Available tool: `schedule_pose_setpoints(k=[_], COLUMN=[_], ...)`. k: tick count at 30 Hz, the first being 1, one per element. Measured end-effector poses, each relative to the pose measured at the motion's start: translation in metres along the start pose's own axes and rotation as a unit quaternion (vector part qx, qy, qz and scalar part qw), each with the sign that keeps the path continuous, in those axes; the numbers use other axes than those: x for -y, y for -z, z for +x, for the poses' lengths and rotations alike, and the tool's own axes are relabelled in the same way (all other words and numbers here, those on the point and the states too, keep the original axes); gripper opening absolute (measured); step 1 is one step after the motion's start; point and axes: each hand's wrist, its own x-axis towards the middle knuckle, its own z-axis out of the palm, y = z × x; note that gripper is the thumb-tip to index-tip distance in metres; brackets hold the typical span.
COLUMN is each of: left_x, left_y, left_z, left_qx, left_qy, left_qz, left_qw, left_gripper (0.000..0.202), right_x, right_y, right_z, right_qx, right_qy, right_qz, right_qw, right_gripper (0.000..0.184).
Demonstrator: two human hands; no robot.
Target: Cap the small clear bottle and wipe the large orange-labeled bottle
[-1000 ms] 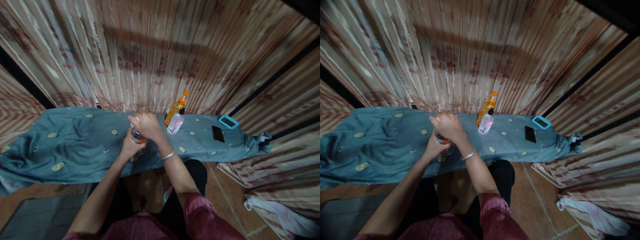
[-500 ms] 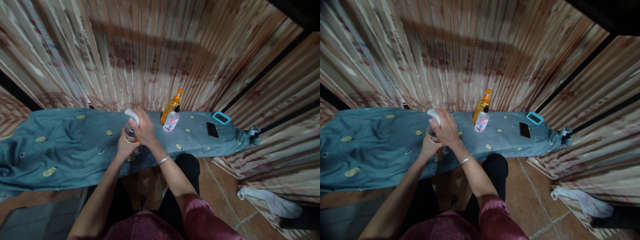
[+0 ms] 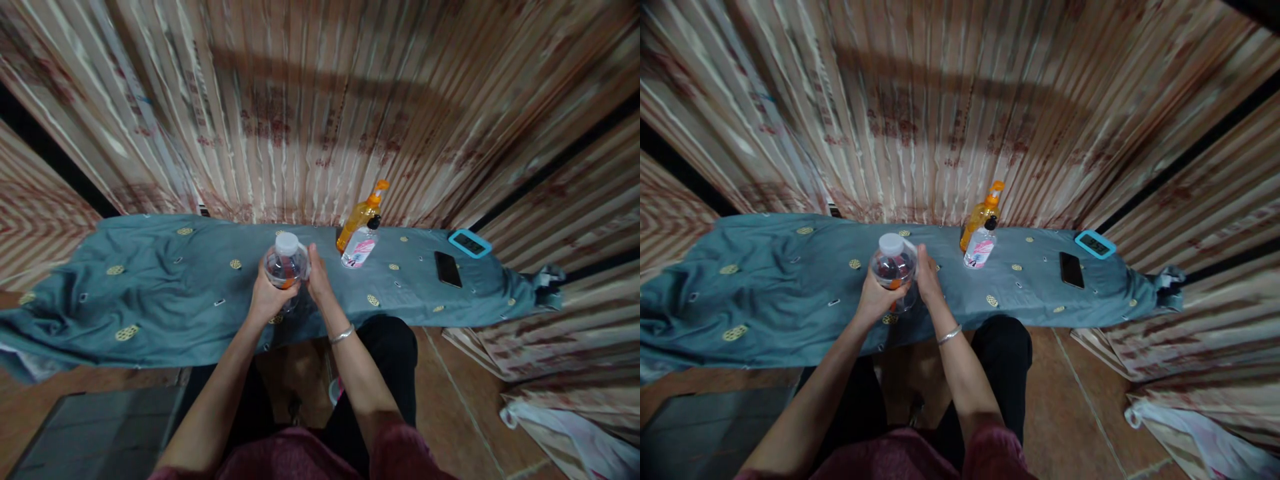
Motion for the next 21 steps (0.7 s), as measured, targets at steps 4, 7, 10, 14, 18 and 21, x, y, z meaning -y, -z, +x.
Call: schedule_pose_setpoints(k=[4,7,10,14,18,21], left_x=[-0.002,-0.002,-0.001,-0.001,0.002,0.006], left_y=[-0.002,-0.005,-0.006,-0.002,0.001,-0.001], left_z=[-0.003,-0.005,-0.005,-0.011,-0.029,-0.039], left_qx=[-0.006,-0.023,-0.045,-0.002,0.051,0.037], left_qy=[0.03,0.059,0.093,0.052,0.0,0.025], left_qz=[0.008,-0.011,-0.033,-0.027,-0.025,-0.041], left_qw=[0.999,0.998,0.994,0.998,0.998,0.998], left_gripper=[0.085,0.083,0.063,0.077,0.101,0.097], right_x=[0.044,0.051,0.03,-0.005,-0.006,0.01], right_y=[-0.009,-0.024,-0.033,-0.022,-0.001,0.004], right_z=[0.003,-0.018,-0.048,-0.066,-0.052,-0.039], right_qx=[0.018,-0.007,-0.043,-0.069,-0.057,-0.038], right_qy=[0.104,0.171,0.196,0.179,0.157,0.165], right_qz=[-0.099,-0.175,-0.229,-0.241,-0.204,-0.179], right_qw=[0.989,0.97,0.953,0.951,0.965,0.969], right_gripper=[0.047,0.053,0.065,0.074,0.058,0.054])
